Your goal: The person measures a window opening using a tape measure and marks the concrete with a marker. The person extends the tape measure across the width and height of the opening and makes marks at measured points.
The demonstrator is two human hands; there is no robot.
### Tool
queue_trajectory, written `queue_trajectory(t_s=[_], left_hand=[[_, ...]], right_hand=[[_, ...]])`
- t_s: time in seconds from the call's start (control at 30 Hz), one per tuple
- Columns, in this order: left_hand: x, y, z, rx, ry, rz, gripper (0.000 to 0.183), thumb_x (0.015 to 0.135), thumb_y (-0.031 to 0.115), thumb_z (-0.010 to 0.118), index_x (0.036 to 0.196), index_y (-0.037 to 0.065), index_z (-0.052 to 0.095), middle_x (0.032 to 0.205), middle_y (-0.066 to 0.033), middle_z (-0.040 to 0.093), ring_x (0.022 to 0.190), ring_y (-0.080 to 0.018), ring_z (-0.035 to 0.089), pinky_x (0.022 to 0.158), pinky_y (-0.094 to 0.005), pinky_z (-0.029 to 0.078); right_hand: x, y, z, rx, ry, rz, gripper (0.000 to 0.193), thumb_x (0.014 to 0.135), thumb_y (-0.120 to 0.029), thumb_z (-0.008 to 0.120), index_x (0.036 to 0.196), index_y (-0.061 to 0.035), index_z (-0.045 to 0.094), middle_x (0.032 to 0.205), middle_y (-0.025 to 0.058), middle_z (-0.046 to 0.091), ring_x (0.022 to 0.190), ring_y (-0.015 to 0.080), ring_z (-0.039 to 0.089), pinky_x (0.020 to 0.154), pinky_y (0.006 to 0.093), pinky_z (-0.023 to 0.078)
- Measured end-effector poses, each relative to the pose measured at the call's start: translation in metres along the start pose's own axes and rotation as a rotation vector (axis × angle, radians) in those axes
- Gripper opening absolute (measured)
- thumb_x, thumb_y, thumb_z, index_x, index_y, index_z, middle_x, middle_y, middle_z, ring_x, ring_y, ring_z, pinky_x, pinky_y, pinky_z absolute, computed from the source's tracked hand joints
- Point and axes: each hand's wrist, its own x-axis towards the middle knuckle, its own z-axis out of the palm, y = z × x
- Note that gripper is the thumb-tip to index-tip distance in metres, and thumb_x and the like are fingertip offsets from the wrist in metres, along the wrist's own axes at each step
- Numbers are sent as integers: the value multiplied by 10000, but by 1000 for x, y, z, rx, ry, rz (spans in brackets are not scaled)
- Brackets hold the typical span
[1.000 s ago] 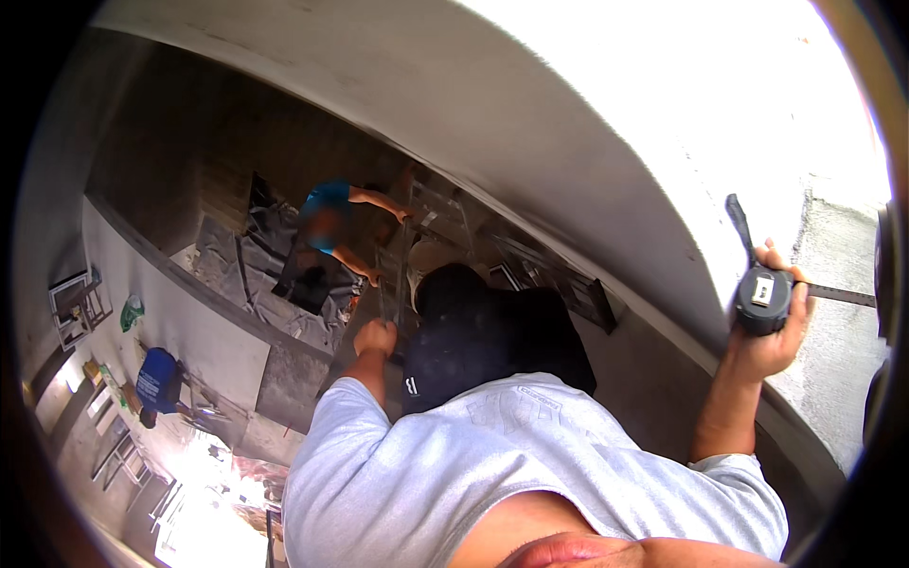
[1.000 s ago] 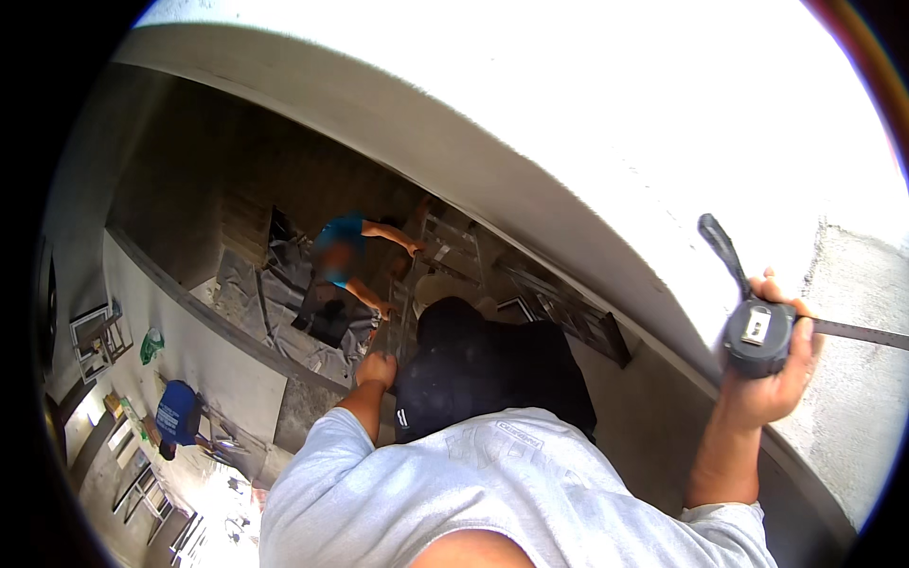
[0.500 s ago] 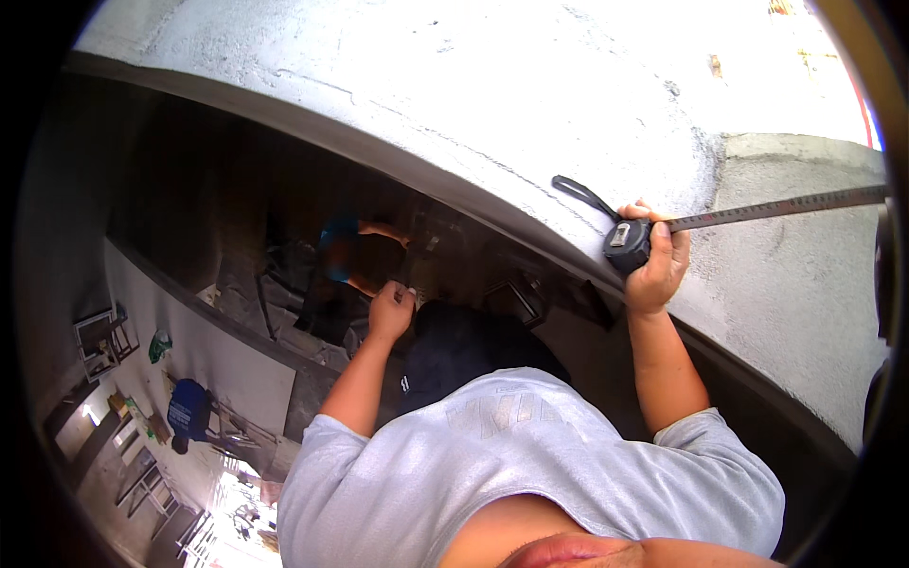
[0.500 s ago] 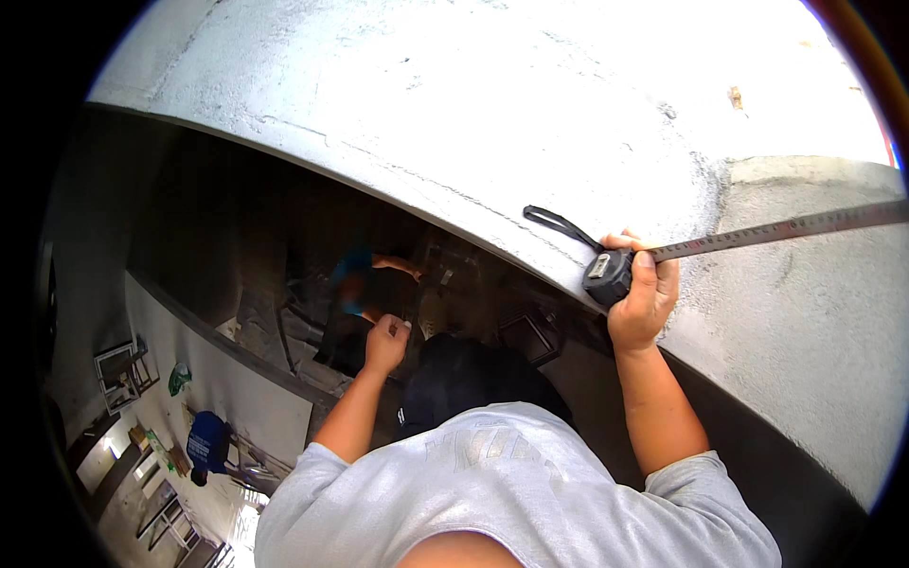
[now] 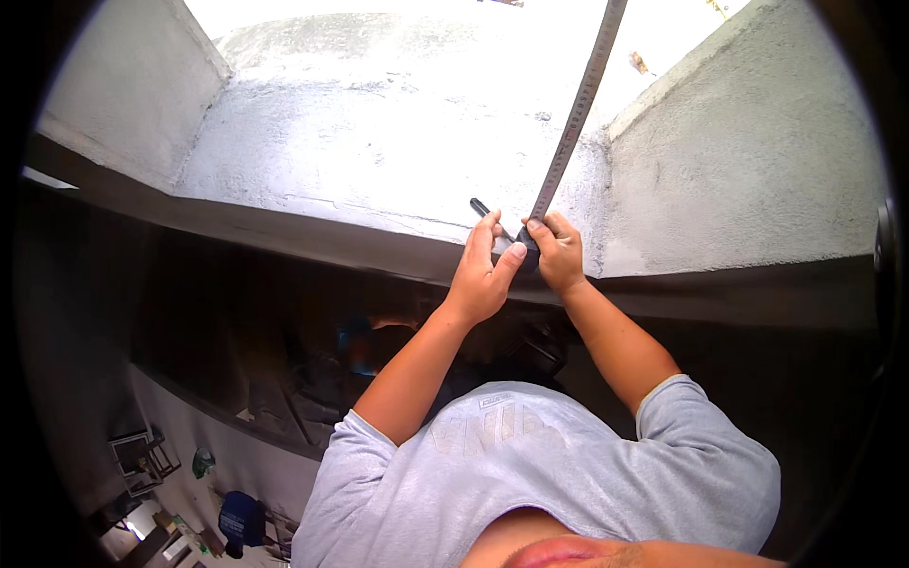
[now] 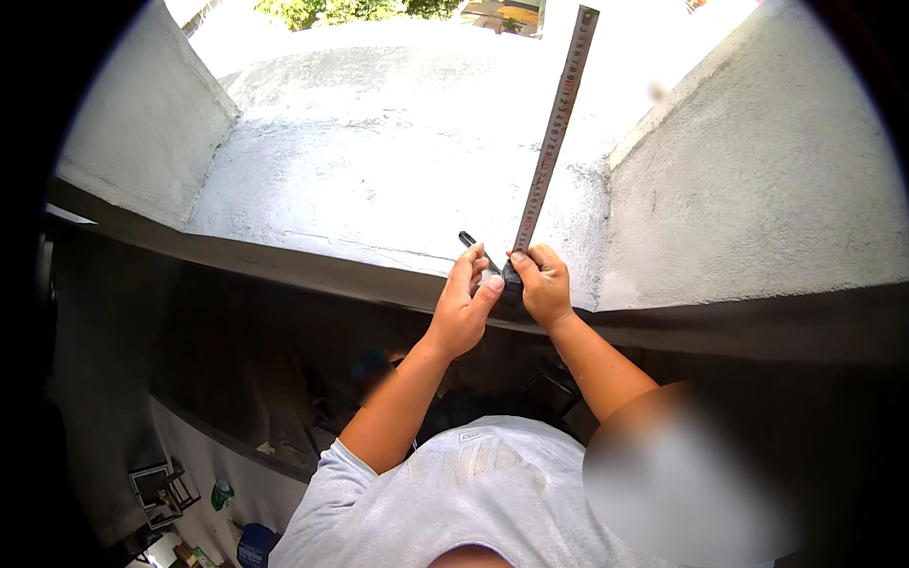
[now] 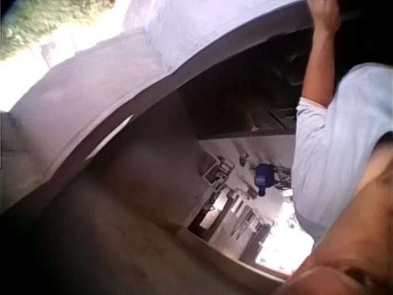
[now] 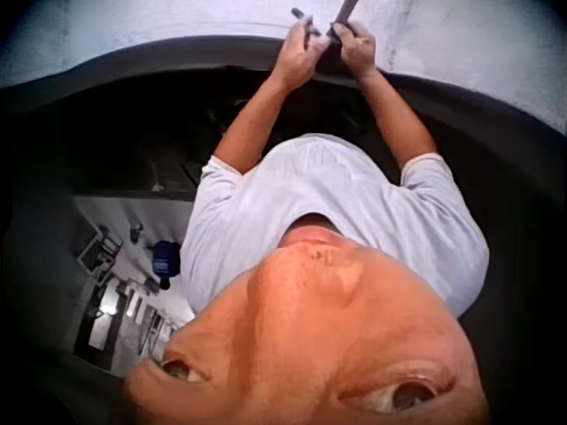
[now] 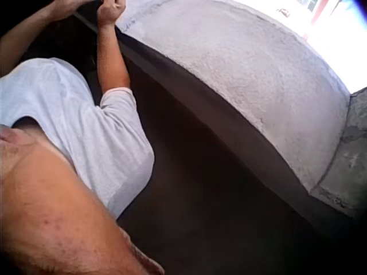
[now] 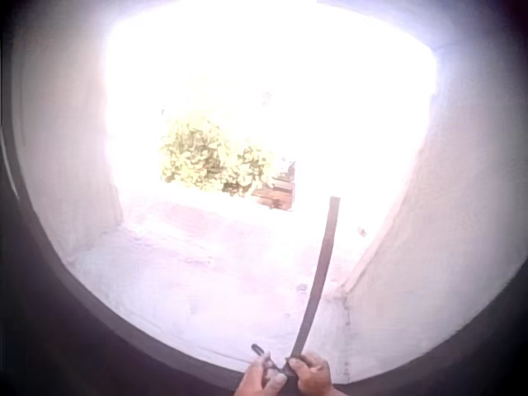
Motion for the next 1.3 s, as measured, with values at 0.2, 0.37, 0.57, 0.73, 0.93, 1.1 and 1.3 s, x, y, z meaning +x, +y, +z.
queue_trajectory(t_s=[0.2,0.37,0.57,0.73,0.93,1.1,1.3], left_hand=[[-15,16,14,-433,-267,-294,431,1159,408,516,1363,35,589,1125,-29,640,1015,-98,572,866,-287,510],[-23,27,-7,-383,-435,-587,295,1128,303,532,1258,63,646,1016,-27,658,851,-122,625,718,-322,535],[-17,32,-26,-152,-442,-522,230,1095,192,572,1081,25,730,924,-39,714,891,-126,646,828,-299,513],[4,29,-64,21,-114,-433,251,1116,239,601,1052,32,730,891,5,691,827,-90,603,758,-270,486],[83,34,-167,908,399,-74,298,1108,293,538,1104,38,694,1043,-200,695,1029,-430,635,879,-538,517],[122,-16,-235,1265,579,62,227,1029,254,648,1150,92,751,1088,-146,725,1061,-388,648,916,-528,527],[139,-58,-250,1269,728,143,212,988,218,692,1158,132,786,1103,-81,750,1068,-344,663,923,-500,529]], right_hand=[[-47,-33,12,-116,54,-77,154,995,-102,688,1019,15,785,898,58,682,840,132,613,748,303,483],[-60,-63,4,144,31,273,178,996,-106,682,986,27,800,900,65,693,854,139,633,756,308,493],[-51,-74,8,-101,-87,-17,234,1025,-163,692,992,39,806,912,71,701,867,145,648,777,312,505],[-24,-67,14,-62,-156,-38,358,1071,-241,678,1308,27,684,1118,107,749,1019,166,688,932,321,549],[66,-39,9,-736,-25,-125,499,963,-317,723,1350,-5,676,1326,191,706,1296,372,619,1127,479,477],[142,-30,25,-1019,77,-82,547,947,-349,686,1408,-57,642,1479,160,611,1410,351,516,1182,472,415],[211,-40,36,-1159,202,-178,201,862,-222,658,876,-53,765,920,186,743,875,388,700,738,501,553]])
